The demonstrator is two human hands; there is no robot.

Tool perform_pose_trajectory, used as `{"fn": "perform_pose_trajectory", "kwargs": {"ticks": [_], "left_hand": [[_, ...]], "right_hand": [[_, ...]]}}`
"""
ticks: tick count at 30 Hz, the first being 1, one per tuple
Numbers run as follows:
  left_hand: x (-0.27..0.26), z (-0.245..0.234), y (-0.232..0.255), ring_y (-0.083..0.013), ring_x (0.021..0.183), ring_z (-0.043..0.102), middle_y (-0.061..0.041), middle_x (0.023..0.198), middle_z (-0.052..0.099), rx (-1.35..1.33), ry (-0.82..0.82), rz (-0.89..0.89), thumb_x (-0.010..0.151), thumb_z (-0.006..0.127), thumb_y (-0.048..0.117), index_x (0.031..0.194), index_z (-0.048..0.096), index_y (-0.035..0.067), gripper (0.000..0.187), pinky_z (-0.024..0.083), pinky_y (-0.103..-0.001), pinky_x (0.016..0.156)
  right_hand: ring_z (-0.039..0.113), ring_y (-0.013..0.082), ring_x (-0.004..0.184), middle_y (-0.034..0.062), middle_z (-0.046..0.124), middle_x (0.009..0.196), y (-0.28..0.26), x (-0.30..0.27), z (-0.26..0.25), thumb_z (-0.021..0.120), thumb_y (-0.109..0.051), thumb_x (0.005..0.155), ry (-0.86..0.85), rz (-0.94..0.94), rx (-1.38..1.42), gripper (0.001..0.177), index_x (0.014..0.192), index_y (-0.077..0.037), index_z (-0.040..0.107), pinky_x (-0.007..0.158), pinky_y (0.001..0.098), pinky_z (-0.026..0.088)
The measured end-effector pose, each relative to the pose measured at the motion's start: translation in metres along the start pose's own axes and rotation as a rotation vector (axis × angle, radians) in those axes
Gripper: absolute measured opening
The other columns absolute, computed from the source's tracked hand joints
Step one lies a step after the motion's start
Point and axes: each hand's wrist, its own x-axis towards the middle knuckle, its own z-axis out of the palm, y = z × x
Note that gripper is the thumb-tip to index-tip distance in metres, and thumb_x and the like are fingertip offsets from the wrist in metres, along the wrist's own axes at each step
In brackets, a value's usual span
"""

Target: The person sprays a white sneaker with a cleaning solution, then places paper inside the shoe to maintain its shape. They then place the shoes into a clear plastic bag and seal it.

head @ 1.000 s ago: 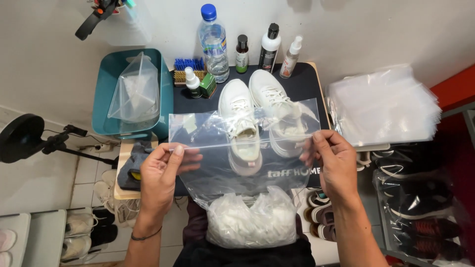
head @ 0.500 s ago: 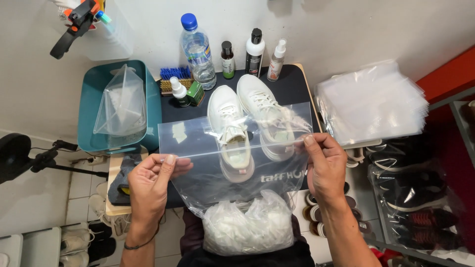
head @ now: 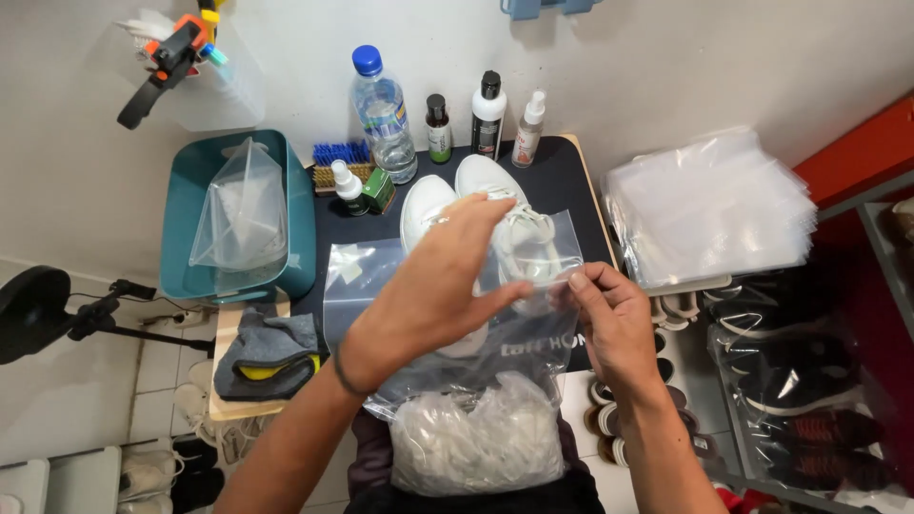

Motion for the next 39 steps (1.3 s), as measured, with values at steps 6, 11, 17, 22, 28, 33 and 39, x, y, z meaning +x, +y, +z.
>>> {"fn": "perform_pose_trajectory", "kwargs": {"ticks": [6,11,17,22,28,33,39], "left_hand": [[0.051,0.023,-0.016,-0.0351,0.075,0.061,-0.014,0.074,0.063,-0.271,-0.587,-0.14,0.053,0.073,0.037,0.098,0.053,-0.004,0.064,0.047,-0.041,0.065],[0.066,0.031,-0.024,-0.0219,0.066,0.059,-0.008,0.066,0.058,-0.385,-0.853,-0.255,0.045,0.074,0.041,0.079,0.06,0.006,0.051,0.046,-0.033,0.062],[0.064,0.044,-0.03,-0.0172,0.056,0.058,-0.006,0.056,0.059,-0.349,-0.815,-0.292,0.054,0.07,0.032,0.069,0.065,0.006,0.031,0.047,-0.03,0.055],[0.064,0.032,-0.024,-0.0155,0.054,0.057,-0.005,0.053,0.059,-0.335,-0.8,-0.338,0.055,0.067,0.028,0.066,0.065,0.008,0.023,0.047,-0.029,0.054],[0.062,0.03,-0.02,-0.0221,0.052,0.059,-0.009,0.051,0.059,-0.301,-0.744,-0.264,0.056,0.064,0.028,0.064,0.065,0.006,0.023,0.047,-0.032,0.053],[0.058,0.032,-0.019,-0.0242,0.05,0.057,-0.011,0.049,0.057,-0.336,-0.703,-0.238,0.056,0.062,0.025,0.062,0.063,0.003,0.023,0.045,-0.033,0.052],[0.052,0.034,-0.022,-0.0189,0.046,0.054,-0.008,0.045,0.055,-0.343,-0.655,-0.148,0.059,0.06,0.024,0.056,0.061,0.006,0.019,0.043,-0.03,0.048]], "right_hand": [[0.054,0.0133,0.066,0.012,0.055,0.064,-0.004,-0.002,-0.004,0.051,-0.007,0.081,-0.025,-0.232,-0.064,0.013,0.077,0.005,0.054,0.064,0.0261,0.045],[0.051,0.012,0.062,0.0099,0.053,0.06,-0.005,0.001,-0.009,0.051,-0.007,0.082,-0.13,-0.329,-0.141,0.014,0.073,0.003,0.056,0.062,0.0254,0.044],[0.051,0.0108,0.063,0.0089,0.053,0.061,-0.013,0.001,-0.005,0.052,-0.007,0.082,-0.078,-0.348,-0.18,0.014,0.072,0.002,0.055,0.063,0.0249,0.044],[0.051,0.0117,0.061,0.0095,0.053,0.059,-0.009,0.004,-0.007,0.054,-0.006,0.081,-0.061,-0.355,-0.192,0.014,0.07,0.002,0.055,0.061,0.0249,0.044],[0.052,0.0107,0.063,0.0092,0.053,0.06,-0.01,0.005,-0.005,0.054,-0.006,0.081,-0.055,-0.344,-0.189,0.013,0.07,0.002,0.055,0.061,0.0251,0.044],[0.052,0.0111,0.063,0.0098,0.054,0.06,-0.008,0.005,-0.006,0.055,-0.007,0.08,-0.054,-0.329,-0.189,0.014,0.069,0.002,0.056,0.06,0.0253,0.044],[0.051,0.0093,0.063,0.0079,0.054,0.06,-0.003,0.006,-0.005,0.058,-0.007,0.078,-0.031,-0.274,-0.14,0.012,0.071,0.003,0.056,0.06,0.0255,0.045]]}}
